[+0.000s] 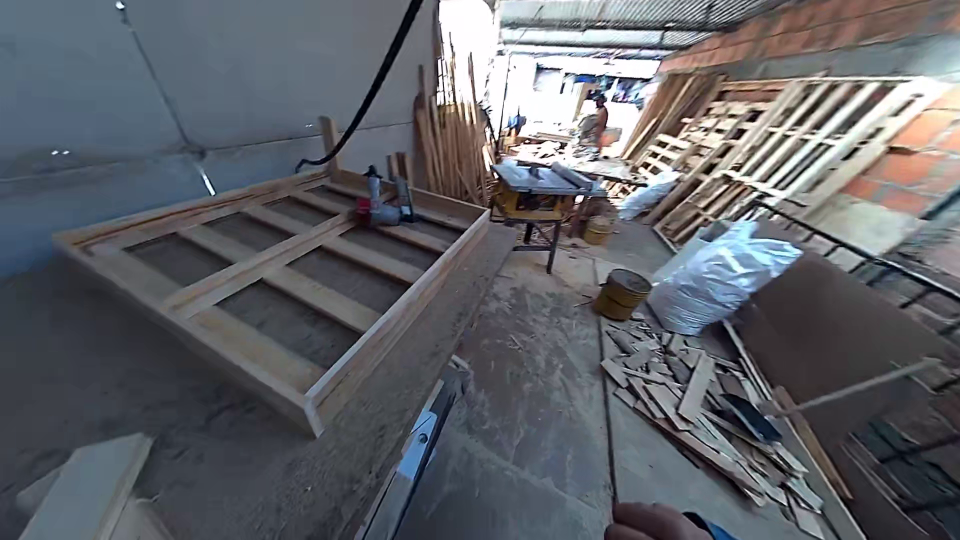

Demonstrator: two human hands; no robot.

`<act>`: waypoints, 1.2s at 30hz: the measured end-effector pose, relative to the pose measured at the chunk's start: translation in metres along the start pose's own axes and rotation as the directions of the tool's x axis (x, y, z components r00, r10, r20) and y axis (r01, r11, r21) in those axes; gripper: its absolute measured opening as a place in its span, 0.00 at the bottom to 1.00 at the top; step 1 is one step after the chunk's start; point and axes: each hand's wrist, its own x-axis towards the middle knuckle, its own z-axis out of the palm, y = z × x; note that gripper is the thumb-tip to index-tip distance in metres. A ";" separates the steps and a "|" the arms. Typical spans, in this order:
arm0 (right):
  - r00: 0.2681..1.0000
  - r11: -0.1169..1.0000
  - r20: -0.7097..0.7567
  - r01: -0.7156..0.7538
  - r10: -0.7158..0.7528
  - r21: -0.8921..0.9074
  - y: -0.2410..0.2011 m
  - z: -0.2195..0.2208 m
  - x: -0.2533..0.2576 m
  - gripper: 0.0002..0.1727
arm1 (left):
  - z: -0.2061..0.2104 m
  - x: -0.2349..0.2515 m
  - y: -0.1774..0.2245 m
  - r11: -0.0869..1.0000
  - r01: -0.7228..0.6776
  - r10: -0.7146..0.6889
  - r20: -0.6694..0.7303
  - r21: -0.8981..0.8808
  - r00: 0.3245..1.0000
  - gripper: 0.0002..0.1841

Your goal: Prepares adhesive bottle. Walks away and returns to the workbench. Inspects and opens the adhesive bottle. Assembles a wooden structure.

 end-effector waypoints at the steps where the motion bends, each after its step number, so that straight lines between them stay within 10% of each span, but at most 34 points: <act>1: 0.991 0.991 -0.008 -0.130 0.130 -0.014 0.004 0.007 0.000 0.23 | -0.007 0.003 0.005 0.996 0.058 -0.055 -0.051 0.071 0.997 0.38; 3: 0.781 0.777 0.107 -0.623 0.615 0.085 0.009 0.032 0.006 0.26 | -0.013 0.002 0.023 0.890 0.322 -0.244 -0.259 0.324 0.935 0.26; 5: 0.514 0.490 0.361 -0.857 0.778 0.162 0.021 0.059 0.019 0.27 | -0.016 -0.004 0.014 0.791 0.432 -0.268 -0.390 0.433 0.881 0.24; 7: 0.664 0.661 0.436 -0.727 0.607 0.186 0.045 0.074 0.035 0.31 | -0.025 -0.015 0.002 0.857 0.408 -0.287 -0.365 0.315 0.886 0.21; 9: 0.950 0.963 0.277 -0.199 0.143 0.184 0.074 0.080 0.051 0.32 | -0.032 -0.023 0.000 0.933 0.347 -0.316 -0.248 0.093 0.916 0.20; 12: 0.916 0.899 0.037 0.384 -0.400 0.209 0.114 0.097 0.099 0.21 | -0.051 -0.024 0.003 0.927 0.363 -0.326 -0.274 0.097 0.905 0.22; 15: 0.987 0.920 0.162 -0.064 0.000 0.387 0.141 0.142 0.095 0.28 | -0.073 -0.026 -0.014 0.638 0.715 -0.404 -0.667 0.285 0.626 0.38; 17: 0.884 0.718 0.388 -0.446 0.259 0.535 0.149 0.176 0.105 0.32 | -0.085 -0.030 -0.031 0.499 0.846 -0.490 -0.744 0.186 0.453 0.44; 21: 0.967 0.780 0.153 0.068 -0.206 0.622 0.182 0.188 0.155 0.37 | -0.081 -0.034 -0.024 0.638 0.770 -0.491 -0.766 0.007 0.414 0.42; 25: 0.771 0.578 -0.209 0.601 -0.602 0.552 0.197 0.190 0.204 0.26 | -0.076 -0.028 -0.006 0.738 0.673 -0.443 -0.786 -0.048 0.431 0.37; 30: 0.930 0.686 -0.089 0.325 -0.357 0.651 0.182 0.219 0.237 0.34 | -0.099 -0.055 -0.002 0.494 0.861 -0.378 -0.922 -0.122 0.086 0.42; 34: 0.995 0.498 -0.100 0.089 -0.003 0.862 0.164 0.201 0.267 0.46 | -0.121 -0.111 0.037 0.627 0.757 -0.159 -0.981 -0.185 -0.108 0.33; 36: 0.992 0.581 -0.103 0.042 0.074 0.813 0.166 0.207 0.276 0.48 | -0.146 -0.143 0.059 0.706 0.707 0.110 -0.983 -0.025 -0.145 0.37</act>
